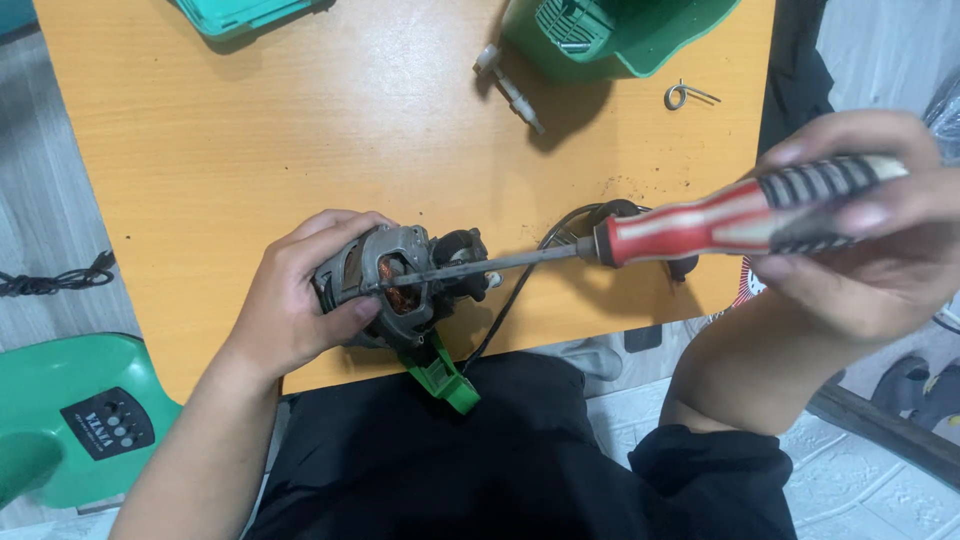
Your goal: The person disassembles a small electrical motor using a screwdriver, removing screws and separating the housing to expose the internal copper windings and gears. They manipulate the motor components, including the rotor and casing, on a low wooden table.
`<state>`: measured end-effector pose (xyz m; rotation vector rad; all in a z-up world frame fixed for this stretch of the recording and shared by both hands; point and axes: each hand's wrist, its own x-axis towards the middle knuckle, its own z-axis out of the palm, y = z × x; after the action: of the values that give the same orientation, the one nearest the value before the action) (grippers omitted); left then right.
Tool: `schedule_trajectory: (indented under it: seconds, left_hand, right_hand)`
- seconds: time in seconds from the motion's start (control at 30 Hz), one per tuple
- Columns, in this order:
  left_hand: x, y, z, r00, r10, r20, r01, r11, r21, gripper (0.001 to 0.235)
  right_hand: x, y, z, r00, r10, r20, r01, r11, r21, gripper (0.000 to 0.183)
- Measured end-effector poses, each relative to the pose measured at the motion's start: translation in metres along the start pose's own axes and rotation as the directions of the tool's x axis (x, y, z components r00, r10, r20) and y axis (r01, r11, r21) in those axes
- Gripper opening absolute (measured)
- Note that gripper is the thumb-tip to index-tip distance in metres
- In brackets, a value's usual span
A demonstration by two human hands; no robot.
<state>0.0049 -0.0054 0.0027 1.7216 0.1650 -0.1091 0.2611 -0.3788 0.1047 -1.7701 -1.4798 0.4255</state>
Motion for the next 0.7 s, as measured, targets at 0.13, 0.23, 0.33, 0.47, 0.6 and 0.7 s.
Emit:
schedule_trajectory:
  seconds: [0.13,0.23,0.33,0.47,0.6,0.7]
  left_hand:
    - [0.000,0.001,0.000,1.000,-0.001,-0.011,0.001,1.000,0.012,0.065]
    - [-0.001,0.000,0.000,1.000,-0.004,-0.008,0.004,1.000,0.001,0.065]
    - [-0.001,-0.002,0.000,1.000,-0.008,-0.009,0.008,1.000,-0.012,0.066]
    - [-0.001,-0.001,0.000,1.000,0.008,-0.011,-0.008,1.000,-0.019,0.066]
    - [0.000,-0.001,-0.001,0.999,0.033,-0.008,-0.033,0.999,0.008,0.067]
    - [-0.001,0.000,-0.001,1.000,0.016,-0.001,-0.016,1.000,-0.002,0.066]
  right_hand:
    - [0.006,-0.009,0.029,0.969,0.138,-0.206,-0.110,0.984,0.141,0.062]
    - [0.009,-0.004,0.033,0.945,0.082,-0.317,-0.056,0.994,0.090,0.042]
    - [0.005,0.004,0.028,0.971,-0.054,-0.234,0.087,0.987,0.133,0.073]
    - [0.038,-0.037,0.053,0.909,0.218,-0.354,-0.262,0.962,-0.082,0.064]
    - [0.011,-0.021,0.040,0.940,0.140,-0.310,-0.174,0.981,-0.085,0.044]
    - [0.002,-0.015,0.038,0.955,0.002,-0.297,0.074,0.967,0.246,0.084]
